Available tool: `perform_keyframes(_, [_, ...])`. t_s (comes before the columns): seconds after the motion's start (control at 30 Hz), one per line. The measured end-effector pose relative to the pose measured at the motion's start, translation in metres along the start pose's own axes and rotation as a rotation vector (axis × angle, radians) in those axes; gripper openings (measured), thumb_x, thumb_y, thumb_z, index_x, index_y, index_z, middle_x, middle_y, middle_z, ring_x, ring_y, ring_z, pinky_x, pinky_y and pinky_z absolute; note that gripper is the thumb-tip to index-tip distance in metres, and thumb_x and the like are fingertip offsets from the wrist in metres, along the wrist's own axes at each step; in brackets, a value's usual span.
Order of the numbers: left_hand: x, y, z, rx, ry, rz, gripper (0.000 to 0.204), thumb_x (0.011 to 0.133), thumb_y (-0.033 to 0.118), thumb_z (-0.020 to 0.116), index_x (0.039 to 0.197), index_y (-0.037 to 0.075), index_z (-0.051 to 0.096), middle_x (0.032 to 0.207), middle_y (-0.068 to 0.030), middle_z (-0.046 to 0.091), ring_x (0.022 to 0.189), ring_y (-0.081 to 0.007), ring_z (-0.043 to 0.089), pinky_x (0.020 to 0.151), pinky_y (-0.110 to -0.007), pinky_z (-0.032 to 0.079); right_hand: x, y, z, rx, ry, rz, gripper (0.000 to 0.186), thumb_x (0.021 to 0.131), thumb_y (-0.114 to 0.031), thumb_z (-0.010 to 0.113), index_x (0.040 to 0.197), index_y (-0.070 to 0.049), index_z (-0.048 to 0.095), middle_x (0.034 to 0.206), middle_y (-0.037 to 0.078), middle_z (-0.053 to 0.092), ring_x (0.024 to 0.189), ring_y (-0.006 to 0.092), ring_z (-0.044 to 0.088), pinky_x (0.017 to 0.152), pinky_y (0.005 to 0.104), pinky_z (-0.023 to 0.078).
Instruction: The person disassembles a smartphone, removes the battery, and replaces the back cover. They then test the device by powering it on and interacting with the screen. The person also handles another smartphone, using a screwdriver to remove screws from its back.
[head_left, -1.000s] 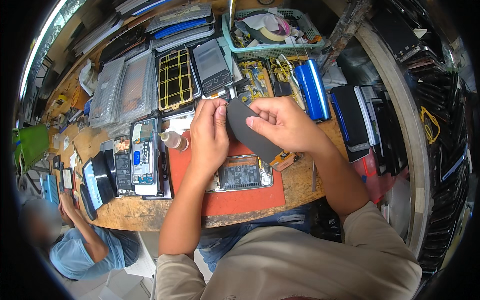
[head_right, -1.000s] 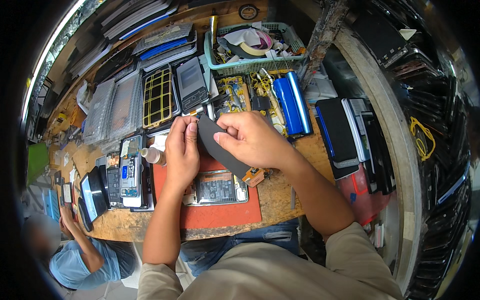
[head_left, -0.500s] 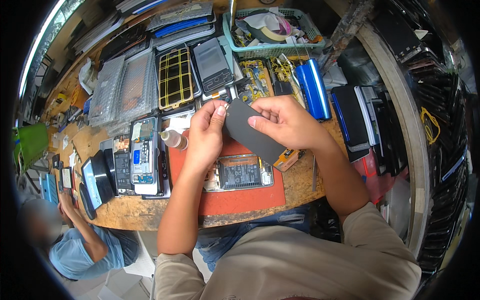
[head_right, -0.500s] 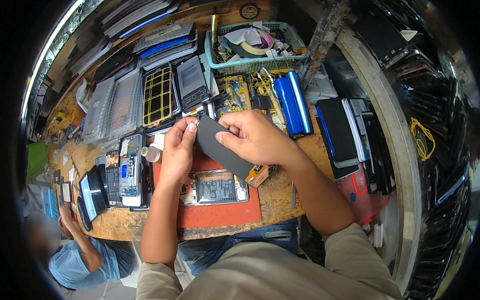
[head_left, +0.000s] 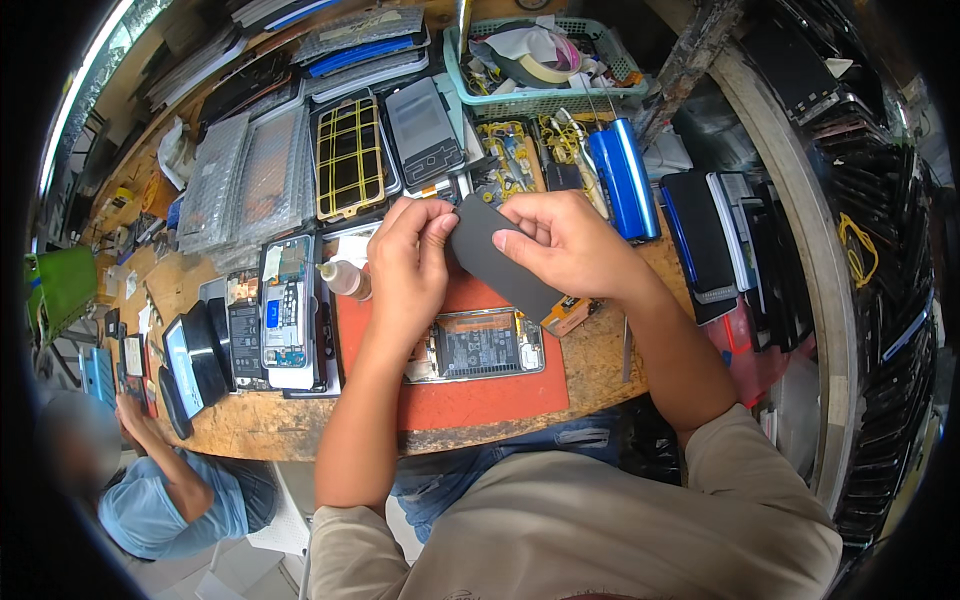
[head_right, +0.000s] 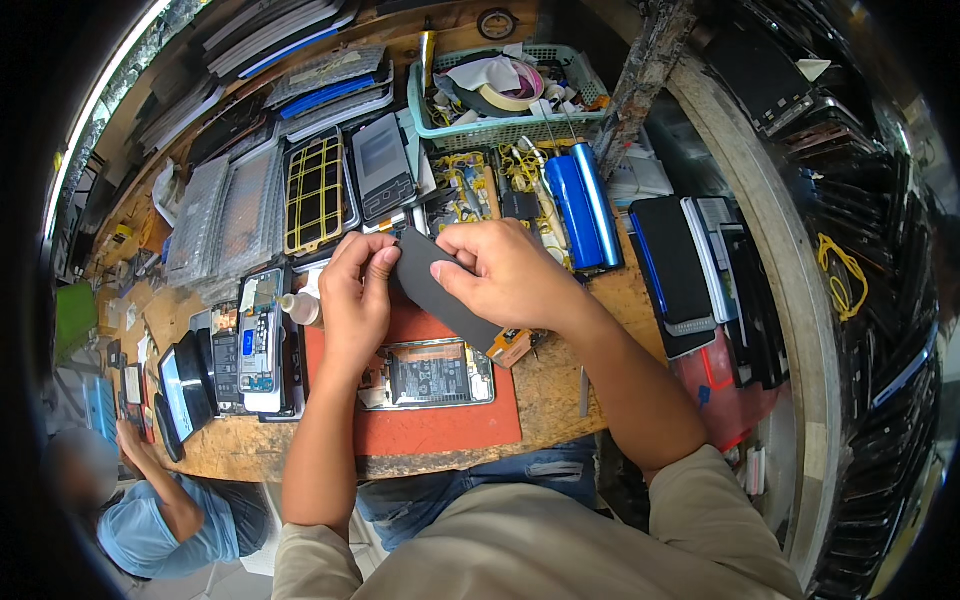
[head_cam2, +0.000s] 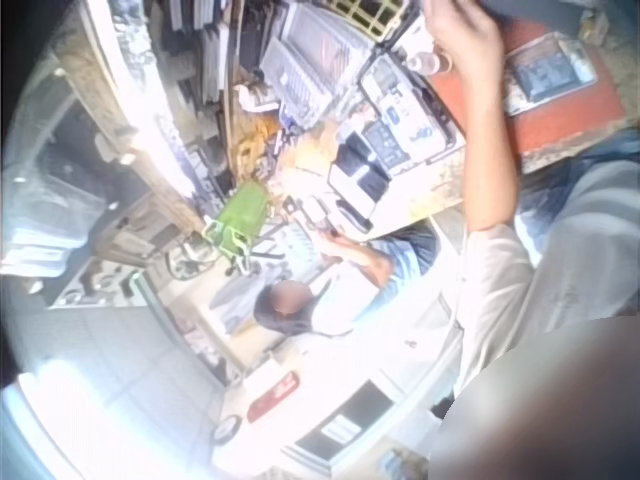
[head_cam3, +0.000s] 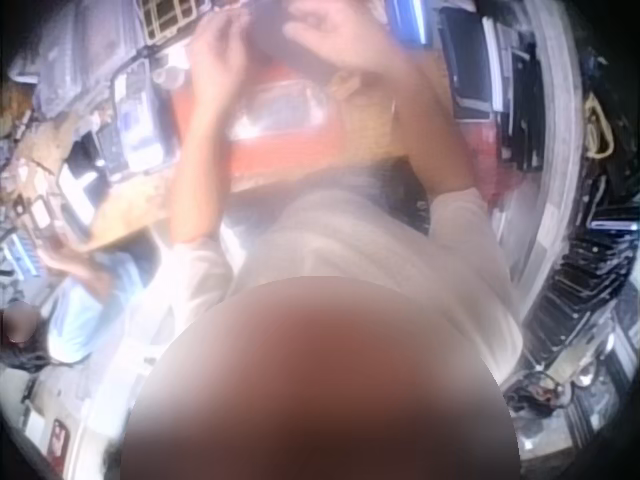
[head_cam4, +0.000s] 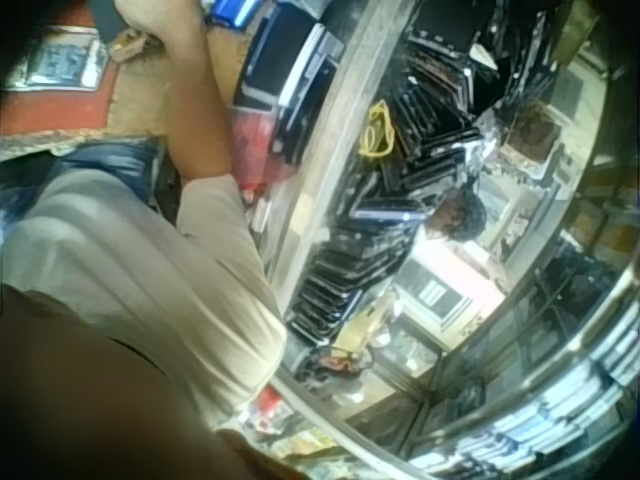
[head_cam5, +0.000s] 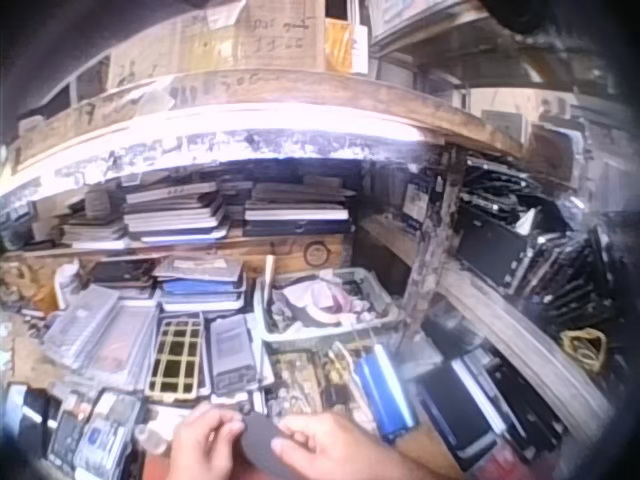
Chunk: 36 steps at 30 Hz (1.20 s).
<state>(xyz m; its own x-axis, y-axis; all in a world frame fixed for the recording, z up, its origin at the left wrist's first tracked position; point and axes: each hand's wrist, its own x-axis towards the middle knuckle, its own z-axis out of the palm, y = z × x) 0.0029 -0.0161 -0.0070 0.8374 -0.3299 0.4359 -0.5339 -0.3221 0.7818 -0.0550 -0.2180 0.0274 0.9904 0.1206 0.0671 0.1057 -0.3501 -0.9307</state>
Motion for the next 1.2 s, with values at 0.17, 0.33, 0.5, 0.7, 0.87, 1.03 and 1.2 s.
perform_keyframes(0.17, [-0.003, -0.002, 0.004, -0.024, 0.039, -0.037, 0.014, 0.103, 0.009, 0.061, 0.1, -0.004, 0.064, 0.087, -0.0055, 0.063, 0.081, -0.0133, 0.056, 0.077, -0.027, 0.046, -0.001, -0.005, 0.001, -0.02, -0.003, -0.014, 0.015, 0.091, -0.012, 0.069, 0.092, 0.002, 0.068, 0.06, 0.012, 0.058, 0.053, 0.0192, 0.054, 0.054, 0.0381, 0.041])
perform_keyframes(0.33, [-0.003, -0.003, 0.005, -0.176, 0.018, -0.189, 0.015, 0.103, 0.01, 0.06, 0.098, -0.004, 0.065, 0.086, -0.0084, 0.066, 0.081, -0.0157, 0.06, 0.074, -0.03, 0.048, 0.0, -0.006, -0.003, -0.1, -0.038, -0.036, 0.016, 0.09, -0.014, 0.069, 0.092, 0.001, 0.068, 0.063, 0.016, 0.058, 0.054, 0.0279, 0.055, 0.056, 0.0409, 0.043])
perform_keyframes(0.5, [-0.006, 0.003, 0.004, -0.333, -0.052, -0.316, 0.018, 0.106, 0.012, 0.058, 0.098, -0.003, 0.065, 0.083, -0.0009, 0.063, 0.08, -0.0081, 0.052, 0.074, -0.026, 0.044, -0.001, -0.007, -0.01, -0.123, -0.103, -0.076, 0.016, 0.096, -0.013, 0.067, 0.1, 0.002, 0.07, 0.063, 0.006, 0.059, 0.055, 0.0112, 0.052, 0.052, 0.0309, 0.04])
perform_keyframes(0.7, [-0.004, 0.003, 0.0, -0.448, -0.137, -0.453, 0.02, 0.107, 0.013, 0.056, 0.098, -0.001, 0.066, 0.082, 0.0025, 0.062, 0.077, -0.0065, 0.049, 0.072, -0.024, 0.041, 0.0, -0.005, -0.014, -0.151, -0.156, -0.091, 0.017, 0.099, -0.013, 0.066, 0.106, 0.002, 0.071, 0.063, 0.001, 0.06, 0.055, 0.0035, 0.05, 0.05, 0.0253, 0.038])
perform_keyframes(0.87, [-0.005, 0.0, -0.002, -0.599, -0.196, -0.55, 0.019, 0.107, 0.015, 0.057, 0.099, 0.001, 0.067, 0.087, 0.0023, 0.065, 0.08, -0.0054, 0.053, 0.074, -0.023, 0.043, -0.001, -0.005, -0.017, -0.111, -0.181, -0.057, 0.017, 0.097, -0.014, 0.067, 0.104, 0.001, 0.071, 0.066, 0.004, 0.063, 0.056, 0.0078, 0.053, 0.052, 0.0278, 0.04])
perform_keyframes(1.03, [-0.005, -0.004, -0.002, -0.773, -0.235, -0.626, 0.019, 0.107, 0.014, 0.058, 0.099, 0.0, 0.068, 0.089, -0.0002, 0.068, 0.081, -0.0063, 0.058, 0.076, -0.023, 0.046, -0.001, -0.004, -0.019, -0.079, -0.19, -0.027, 0.019, 0.094, -0.017, 0.069, 0.1, 0.001, 0.07, 0.066, 0.009, 0.061, 0.057, 0.0147, 0.056, 0.056, 0.0338, 0.044])
perform_keyframes(1.2, [-0.005, -0.008, -0.007, -0.971, -0.323, -0.663, 0.017, 0.106, 0.016, 0.06, 0.103, 0.002, 0.068, 0.094, -0.0023, 0.07, 0.085, -0.0089, 0.063, 0.084, -0.027, 0.051, 0.0, 0.002, -0.022, -0.028, -0.211, -0.043, 0.018, 0.096, -0.017, 0.069, 0.101, 0.0, 0.071, 0.067, 0.006, 0.061, 0.059, 0.0113, 0.054, 0.056, 0.0318, 0.043])
